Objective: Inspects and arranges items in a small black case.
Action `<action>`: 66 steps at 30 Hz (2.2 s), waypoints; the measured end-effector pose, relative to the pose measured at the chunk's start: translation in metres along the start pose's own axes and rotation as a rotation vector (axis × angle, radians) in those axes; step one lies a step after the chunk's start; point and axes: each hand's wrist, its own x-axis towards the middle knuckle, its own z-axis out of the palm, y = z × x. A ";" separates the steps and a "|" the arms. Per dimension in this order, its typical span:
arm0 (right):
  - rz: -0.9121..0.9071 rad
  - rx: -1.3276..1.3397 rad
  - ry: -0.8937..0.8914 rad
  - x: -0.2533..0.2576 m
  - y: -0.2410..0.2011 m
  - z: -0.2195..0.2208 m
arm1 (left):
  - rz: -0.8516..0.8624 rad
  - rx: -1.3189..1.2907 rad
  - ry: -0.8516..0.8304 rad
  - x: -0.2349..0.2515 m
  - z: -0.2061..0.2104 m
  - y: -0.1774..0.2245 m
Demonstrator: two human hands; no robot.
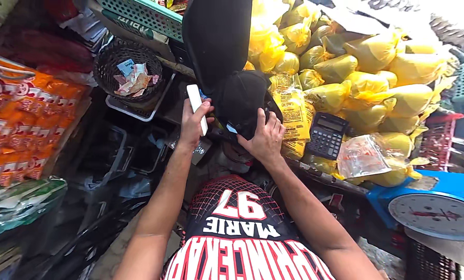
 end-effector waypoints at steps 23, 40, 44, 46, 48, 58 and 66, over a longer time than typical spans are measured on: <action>-0.116 0.179 0.150 -0.008 0.032 0.006 | 0.236 0.784 0.201 0.118 -0.032 0.173; -0.341 0.325 -0.130 0.129 0.049 -0.050 | 0.353 1.421 0.081 0.241 -0.028 0.206; -0.463 0.289 -0.255 0.171 0.036 -0.038 | 0.611 0.991 0.311 0.104 -0.037 0.143; -0.525 0.296 -0.314 0.185 0.029 -0.034 | 0.425 0.857 0.242 0.033 -0.033 0.069; -0.574 0.322 -0.383 0.194 0.023 -0.033 | 0.244 0.723 0.118 -0.007 -0.021 -0.005; -0.581 0.440 -0.829 0.236 0.009 -0.024 | 0.213 0.830 0.076 -0.031 0.034 -0.071; -0.520 0.491 -0.672 0.223 0.001 -0.028 | 0.215 0.839 0.236 -0.030 0.055 -0.071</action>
